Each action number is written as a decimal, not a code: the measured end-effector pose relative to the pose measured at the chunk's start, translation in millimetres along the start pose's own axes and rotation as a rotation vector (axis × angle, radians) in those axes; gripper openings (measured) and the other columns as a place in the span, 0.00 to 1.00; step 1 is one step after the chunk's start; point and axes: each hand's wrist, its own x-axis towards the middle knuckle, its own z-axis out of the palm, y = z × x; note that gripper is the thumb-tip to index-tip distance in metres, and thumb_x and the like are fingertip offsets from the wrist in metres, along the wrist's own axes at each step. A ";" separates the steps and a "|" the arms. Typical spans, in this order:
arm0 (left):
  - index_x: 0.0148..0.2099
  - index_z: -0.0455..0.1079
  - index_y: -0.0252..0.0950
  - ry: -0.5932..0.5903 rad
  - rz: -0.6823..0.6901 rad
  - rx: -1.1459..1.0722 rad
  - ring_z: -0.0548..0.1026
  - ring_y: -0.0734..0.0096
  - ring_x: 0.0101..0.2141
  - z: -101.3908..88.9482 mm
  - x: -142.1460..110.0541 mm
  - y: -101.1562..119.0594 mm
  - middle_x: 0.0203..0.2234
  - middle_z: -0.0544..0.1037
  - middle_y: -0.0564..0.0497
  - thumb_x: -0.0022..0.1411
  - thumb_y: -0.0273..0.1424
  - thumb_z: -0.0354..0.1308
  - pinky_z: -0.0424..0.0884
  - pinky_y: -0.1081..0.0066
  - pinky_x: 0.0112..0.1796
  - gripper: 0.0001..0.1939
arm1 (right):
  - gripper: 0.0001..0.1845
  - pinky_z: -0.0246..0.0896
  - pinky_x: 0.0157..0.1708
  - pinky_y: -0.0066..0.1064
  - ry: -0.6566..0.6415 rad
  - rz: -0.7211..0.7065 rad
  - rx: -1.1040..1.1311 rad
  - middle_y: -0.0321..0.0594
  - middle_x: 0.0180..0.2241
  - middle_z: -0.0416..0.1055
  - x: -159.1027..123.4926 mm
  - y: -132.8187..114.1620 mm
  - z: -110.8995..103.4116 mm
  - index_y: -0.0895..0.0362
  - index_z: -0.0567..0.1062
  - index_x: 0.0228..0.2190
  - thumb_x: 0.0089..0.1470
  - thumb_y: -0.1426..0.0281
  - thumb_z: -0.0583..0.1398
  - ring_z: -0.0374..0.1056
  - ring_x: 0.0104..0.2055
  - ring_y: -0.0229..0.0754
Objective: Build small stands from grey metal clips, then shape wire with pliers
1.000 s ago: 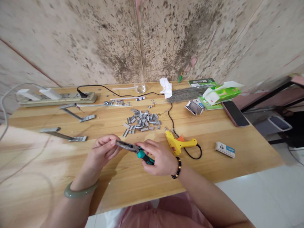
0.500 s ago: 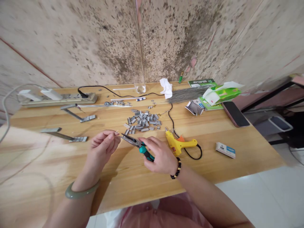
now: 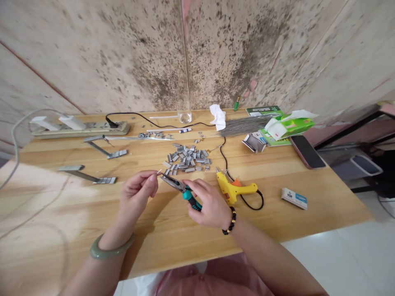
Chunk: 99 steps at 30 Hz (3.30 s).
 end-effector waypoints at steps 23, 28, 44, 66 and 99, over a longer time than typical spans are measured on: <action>0.36 0.72 0.35 -0.154 -0.109 -0.096 0.59 0.81 0.15 -3.6 -0.2 -1.4 0.12 0.61 0.59 0.63 0.33 0.55 0.54 0.78 0.18 0.09 | 0.33 0.64 0.47 0.38 0.004 -0.008 -0.033 0.47 0.47 0.68 0.1 6.0 2.7 0.56 0.61 0.56 0.47 0.78 0.58 0.66 0.47 0.47; 0.33 0.73 0.34 -0.192 -0.162 -0.209 0.56 0.82 0.13 -4.3 4.2 0.4 0.10 0.58 0.60 0.62 0.34 0.56 0.52 0.78 0.17 0.09 | 0.33 0.63 0.48 0.38 0.005 -0.032 -0.051 0.46 0.46 0.68 0.4 6.8 2.2 0.56 0.62 0.56 0.47 0.78 0.57 0.65 0.47 0.47; 0.44 0.72 0.37 -0.138 0.077 0.246 0.66 0.77 0.22 -0.7 2.7 -3.6 0.20 0.69 0.56 0.62 0.33 0.56 0.65 0.75 0.26 0.10 | 0.30 0.62 0.50 0.38 0.033 0.053 0.059 0.45 0.46 0.70 -0.9 7.8 3.6 0.55 0.62 0.55 0.50 0.78 0.56 0.66 0.49 0.46; 0.39 0.74 0.37 -0.014 0.434 0.736 0.71 0.69 0.27 1.3 6.0 1.7 0.25 0.75 0.50 0.61 0.28 0.54 0.65 0.70 0.31 0.07 | 0.32 0.62 0.50 0.40 0.006 0.084 0.001 0.46 0.47 0.69 0.8 7.9 2.1 0.56 0.62 0.55 0.47 0.78 0.57 0.66 0.49 0.48; 0.33 0.79 0.40 0.140 0.104 0.127 0.77 0.66 0.36 -0.5 11.2 -5.3 0.32 0.81 0.48 0.55 0.33 0.63 0.74 0.66 0.39 0.05 | 0.24 0.52 0.19 0.21 -0.281 0.592 1.144 0.36 0.32 0.65 1.0 3.1 3.9 0.56 0.71 0.45 0.42 0.74 0.61 0.57 0.24 0.30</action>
